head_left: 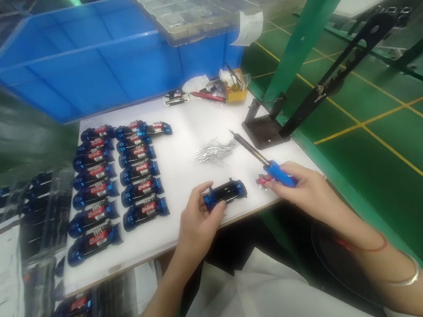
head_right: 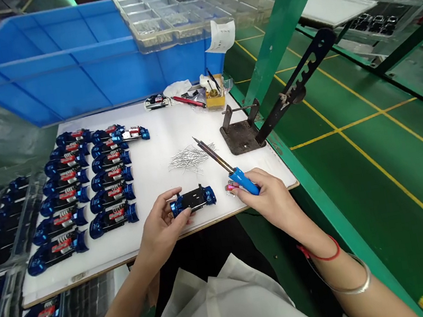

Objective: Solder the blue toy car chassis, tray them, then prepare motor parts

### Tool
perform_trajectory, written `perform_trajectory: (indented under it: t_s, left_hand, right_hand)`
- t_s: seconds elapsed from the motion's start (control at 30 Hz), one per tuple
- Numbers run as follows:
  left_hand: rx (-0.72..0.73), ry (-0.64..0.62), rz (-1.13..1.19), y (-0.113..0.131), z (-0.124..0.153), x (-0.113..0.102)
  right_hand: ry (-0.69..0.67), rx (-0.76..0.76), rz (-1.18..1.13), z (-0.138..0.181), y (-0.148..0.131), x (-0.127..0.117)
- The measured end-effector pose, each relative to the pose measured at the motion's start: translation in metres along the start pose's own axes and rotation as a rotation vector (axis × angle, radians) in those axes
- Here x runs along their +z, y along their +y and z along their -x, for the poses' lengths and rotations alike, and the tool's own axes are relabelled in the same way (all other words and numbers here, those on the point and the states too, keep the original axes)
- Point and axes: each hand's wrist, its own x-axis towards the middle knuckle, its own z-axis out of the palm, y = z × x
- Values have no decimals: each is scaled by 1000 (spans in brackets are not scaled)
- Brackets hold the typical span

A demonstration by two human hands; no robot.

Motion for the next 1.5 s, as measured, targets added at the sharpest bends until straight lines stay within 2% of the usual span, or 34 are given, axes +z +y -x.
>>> perform_trajectory:
  t_s: [0.1, 0.2, 0.33, 0.47, 0.73, 0.93, 1.17, 1.5]
  left_hand:
    - [0, -26, -40, 4, -1, 8]
    - [6, -46, -87, 9, -2, 16]
    - [46, -33, -137, 16, -2, 20]
    - [105, -4, -137, 19, -1, 23]
    - [198, 20, -145, 20, 1, 31]
    - [269, 6, -153, 19, 3, 33]
    - [386, -1, -190, 16, 3, 35]
    - [450, 9, -228, 13, 2, 35]
  right_hand:
    - [3, -23, -114, 2, -13, 4]
    - [0, -117, -160, 4, -18, 12]
    - [3, -252, -137, 5, -15, 24]
    - [19, -319, -105, 5, -9, 30]
    - [12, -264, -153, 4, 3, 31]
    - [34, -332, -155, 3, 9, 32]
    - [68, -346, -175, 3, 12, 34]
    - [57, -303, -193, 2, 10, 36]
